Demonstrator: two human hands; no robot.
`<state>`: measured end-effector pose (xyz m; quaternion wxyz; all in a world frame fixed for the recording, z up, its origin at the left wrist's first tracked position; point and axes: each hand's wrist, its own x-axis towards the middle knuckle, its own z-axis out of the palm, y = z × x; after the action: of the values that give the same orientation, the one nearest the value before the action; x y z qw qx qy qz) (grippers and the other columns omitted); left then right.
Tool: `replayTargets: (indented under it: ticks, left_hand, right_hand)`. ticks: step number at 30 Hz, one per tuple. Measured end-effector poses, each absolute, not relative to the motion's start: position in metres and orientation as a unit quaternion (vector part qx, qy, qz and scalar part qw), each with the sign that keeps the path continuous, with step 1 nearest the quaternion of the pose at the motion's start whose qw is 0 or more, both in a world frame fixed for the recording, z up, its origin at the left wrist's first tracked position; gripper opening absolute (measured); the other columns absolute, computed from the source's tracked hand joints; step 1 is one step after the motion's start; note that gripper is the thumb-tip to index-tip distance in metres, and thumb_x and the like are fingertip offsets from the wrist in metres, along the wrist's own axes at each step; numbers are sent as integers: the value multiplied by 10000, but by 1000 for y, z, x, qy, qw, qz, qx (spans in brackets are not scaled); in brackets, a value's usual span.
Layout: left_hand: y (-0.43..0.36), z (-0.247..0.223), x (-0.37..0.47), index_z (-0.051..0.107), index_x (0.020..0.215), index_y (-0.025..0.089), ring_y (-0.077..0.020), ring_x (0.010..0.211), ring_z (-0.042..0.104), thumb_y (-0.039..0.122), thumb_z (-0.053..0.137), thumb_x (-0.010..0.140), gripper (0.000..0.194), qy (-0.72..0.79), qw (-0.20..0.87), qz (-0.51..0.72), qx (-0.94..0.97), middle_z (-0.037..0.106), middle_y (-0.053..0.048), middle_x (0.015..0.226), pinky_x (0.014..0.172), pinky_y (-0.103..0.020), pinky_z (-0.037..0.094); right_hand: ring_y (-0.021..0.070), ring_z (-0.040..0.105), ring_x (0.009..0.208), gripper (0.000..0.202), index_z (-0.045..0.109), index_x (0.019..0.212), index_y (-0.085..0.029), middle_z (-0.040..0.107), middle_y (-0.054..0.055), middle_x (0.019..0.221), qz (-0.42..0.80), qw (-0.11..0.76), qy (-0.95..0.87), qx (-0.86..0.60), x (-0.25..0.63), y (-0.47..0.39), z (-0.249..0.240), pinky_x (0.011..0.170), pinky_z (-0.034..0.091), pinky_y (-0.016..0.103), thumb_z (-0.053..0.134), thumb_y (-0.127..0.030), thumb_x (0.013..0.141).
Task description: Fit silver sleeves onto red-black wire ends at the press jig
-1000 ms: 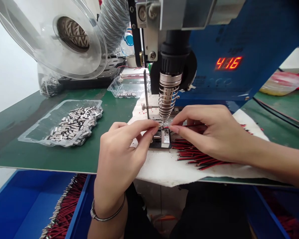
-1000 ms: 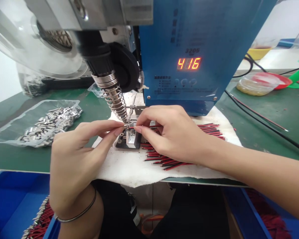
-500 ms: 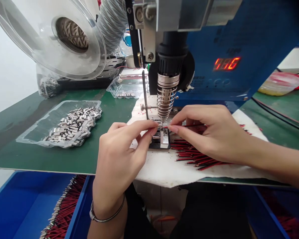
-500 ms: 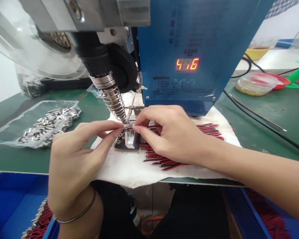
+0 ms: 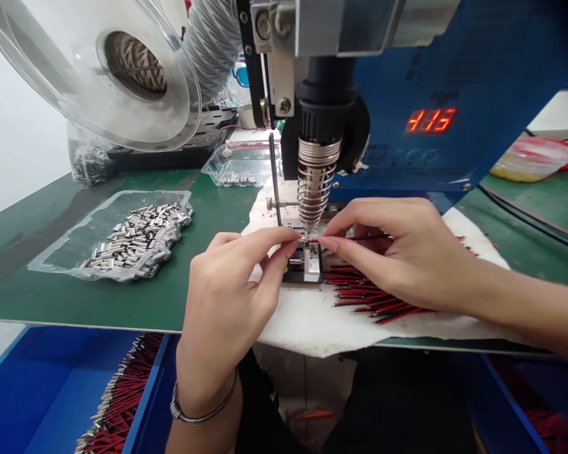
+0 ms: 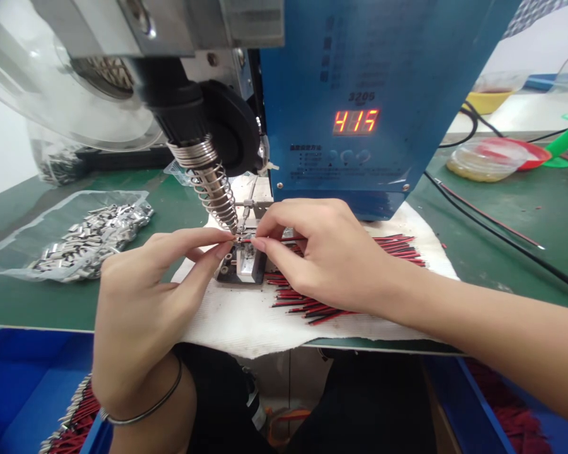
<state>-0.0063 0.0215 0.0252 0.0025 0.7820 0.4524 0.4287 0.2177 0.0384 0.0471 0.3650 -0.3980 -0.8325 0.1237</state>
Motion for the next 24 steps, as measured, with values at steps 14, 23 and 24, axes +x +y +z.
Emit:
replayTargets:
  ticks: [14,23,24]
  left_hand:
    - [22,30,-10,804,1008,283,-131,709,728,204,749,975,101,449,26,427,785,844,68,915,814,-306,603]
    - [48,75,-34,831,812,308,-143,624,720,155,751,863,180,410,150,313,843,813,57,732,584,-245,536]
    - [56,85,-37,833,797,308,-139,624,718,179,742,869,174,390,185,260,864,810,53,729,558,-230,520]
  right_hand:
    - [131,527,506,121,768,909,-216,753,-2,764,121,364,-839,-385,219,39,45,550,423,322,685,-200,995]
    - [160,581,554,119,758,897,-231,772,11,794,116,366,-841,-382,220,37,46,559,434,335,681,-204,983]
    - [164,587,560,121,757,892,-235,775,12,796,115,366,-841,-383,220,37,46,558,434,336,681,-207,982]
